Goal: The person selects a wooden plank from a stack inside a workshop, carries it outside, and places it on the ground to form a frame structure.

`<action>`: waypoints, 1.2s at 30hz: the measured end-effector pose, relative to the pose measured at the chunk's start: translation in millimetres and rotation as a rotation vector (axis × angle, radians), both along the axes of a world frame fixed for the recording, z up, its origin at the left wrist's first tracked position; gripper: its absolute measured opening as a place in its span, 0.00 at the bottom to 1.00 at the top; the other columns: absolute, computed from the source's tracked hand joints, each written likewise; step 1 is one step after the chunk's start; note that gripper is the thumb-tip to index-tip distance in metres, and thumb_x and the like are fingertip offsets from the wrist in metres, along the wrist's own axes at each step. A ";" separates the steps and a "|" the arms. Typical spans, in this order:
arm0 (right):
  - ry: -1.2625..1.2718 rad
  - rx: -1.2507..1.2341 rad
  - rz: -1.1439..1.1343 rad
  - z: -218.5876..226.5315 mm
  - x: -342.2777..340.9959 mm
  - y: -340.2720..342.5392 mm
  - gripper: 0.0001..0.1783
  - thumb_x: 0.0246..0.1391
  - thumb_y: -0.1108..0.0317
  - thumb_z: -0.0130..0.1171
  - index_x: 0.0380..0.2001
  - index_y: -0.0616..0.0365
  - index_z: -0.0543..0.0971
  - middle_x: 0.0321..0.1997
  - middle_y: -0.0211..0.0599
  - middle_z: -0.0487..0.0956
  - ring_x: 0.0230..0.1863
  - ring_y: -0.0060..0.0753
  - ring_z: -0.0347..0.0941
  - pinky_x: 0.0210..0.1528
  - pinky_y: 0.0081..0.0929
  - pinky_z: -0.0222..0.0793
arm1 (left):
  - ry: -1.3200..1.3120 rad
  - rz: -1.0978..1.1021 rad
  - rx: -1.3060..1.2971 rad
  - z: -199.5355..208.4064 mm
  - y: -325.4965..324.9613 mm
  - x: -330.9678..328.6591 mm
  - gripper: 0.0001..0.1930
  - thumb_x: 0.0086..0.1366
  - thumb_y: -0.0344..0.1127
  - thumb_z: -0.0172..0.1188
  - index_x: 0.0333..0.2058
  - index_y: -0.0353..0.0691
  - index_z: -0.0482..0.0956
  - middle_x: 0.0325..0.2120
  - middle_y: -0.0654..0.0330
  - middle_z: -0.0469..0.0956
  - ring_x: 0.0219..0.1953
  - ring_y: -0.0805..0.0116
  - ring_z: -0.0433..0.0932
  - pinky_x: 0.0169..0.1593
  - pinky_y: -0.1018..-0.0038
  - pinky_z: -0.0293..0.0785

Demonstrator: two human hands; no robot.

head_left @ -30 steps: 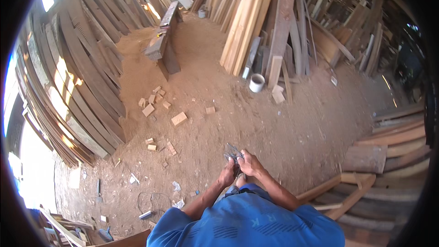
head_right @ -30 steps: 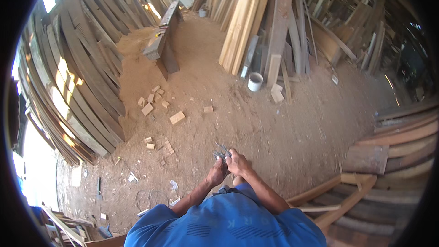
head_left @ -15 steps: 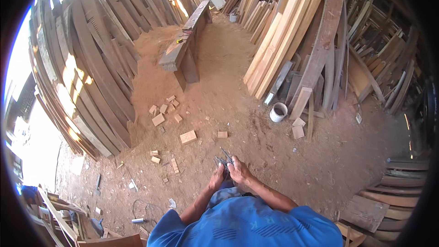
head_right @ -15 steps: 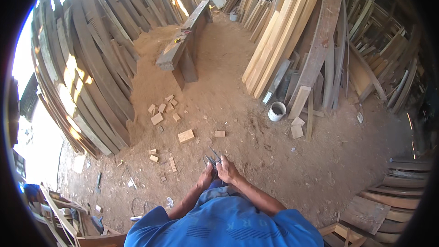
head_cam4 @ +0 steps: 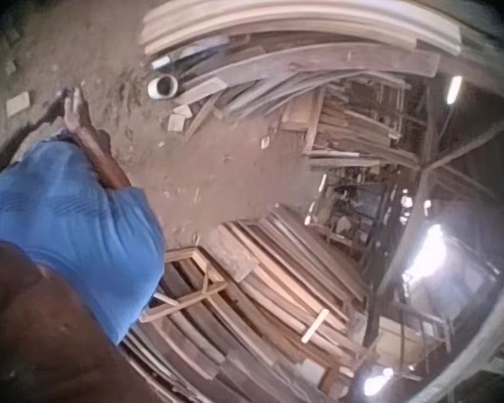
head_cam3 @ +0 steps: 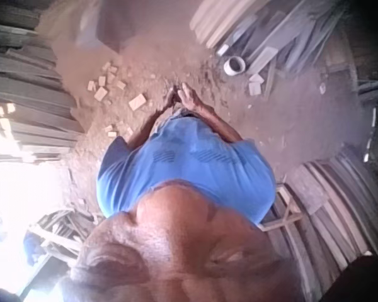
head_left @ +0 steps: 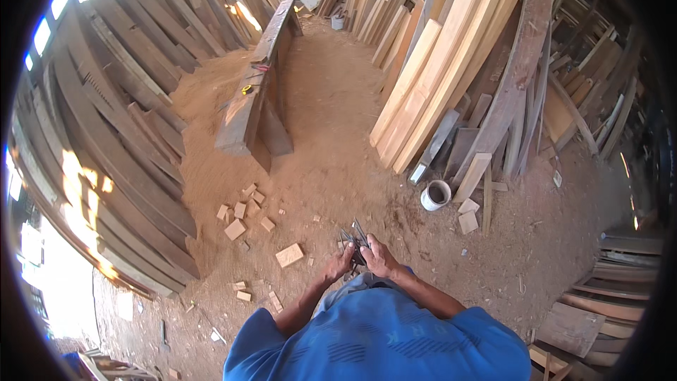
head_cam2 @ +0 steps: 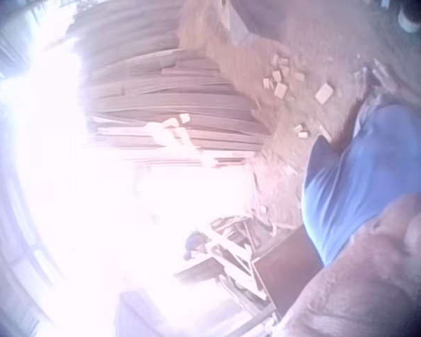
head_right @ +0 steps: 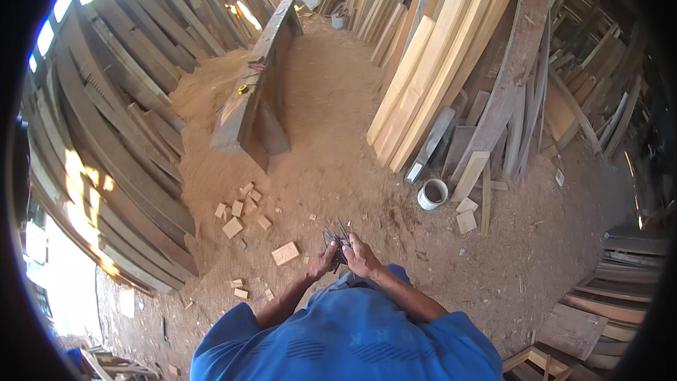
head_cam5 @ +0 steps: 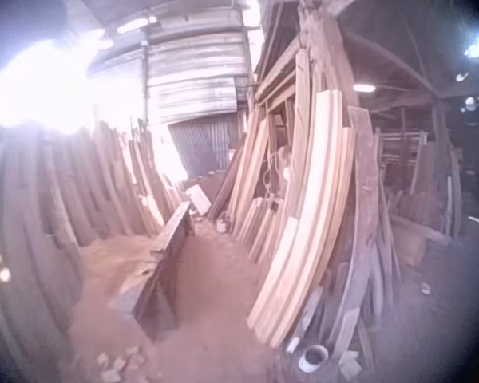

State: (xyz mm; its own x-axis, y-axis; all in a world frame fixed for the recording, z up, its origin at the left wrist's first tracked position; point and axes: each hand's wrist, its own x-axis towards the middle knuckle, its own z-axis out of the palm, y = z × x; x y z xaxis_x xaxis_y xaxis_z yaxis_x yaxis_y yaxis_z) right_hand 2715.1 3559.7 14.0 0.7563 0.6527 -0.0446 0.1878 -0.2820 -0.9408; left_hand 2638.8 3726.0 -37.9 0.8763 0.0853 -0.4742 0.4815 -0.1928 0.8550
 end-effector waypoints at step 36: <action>-0.145 -0.142 0.371 -31.6 670.8 366.6 0.20 0.48 0.67 0.52 0.42 0.68 0.64 0.32 0.59 0.75 0.38 0.60 0.73 0.40 0.47 0.68 | -0.020 -0.012 -0.180 -28.0 344.0 649.9 0.38 0.68 0.67 0.28 0.40 0.37 0.77 0.28 0.58 0.78 0.29 0.66 0.75 0.33 0.72 0.70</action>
State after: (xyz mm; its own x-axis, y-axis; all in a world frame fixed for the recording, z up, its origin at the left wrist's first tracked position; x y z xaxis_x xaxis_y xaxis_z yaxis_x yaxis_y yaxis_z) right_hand 3385.8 3926.3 -17.6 0.4761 0.8771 -0.0638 0.4291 -0.2950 -0.8537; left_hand 3288.8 4070.0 -65.9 0.8859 -0.0101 -0.4637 0.4629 -0.0417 0.8854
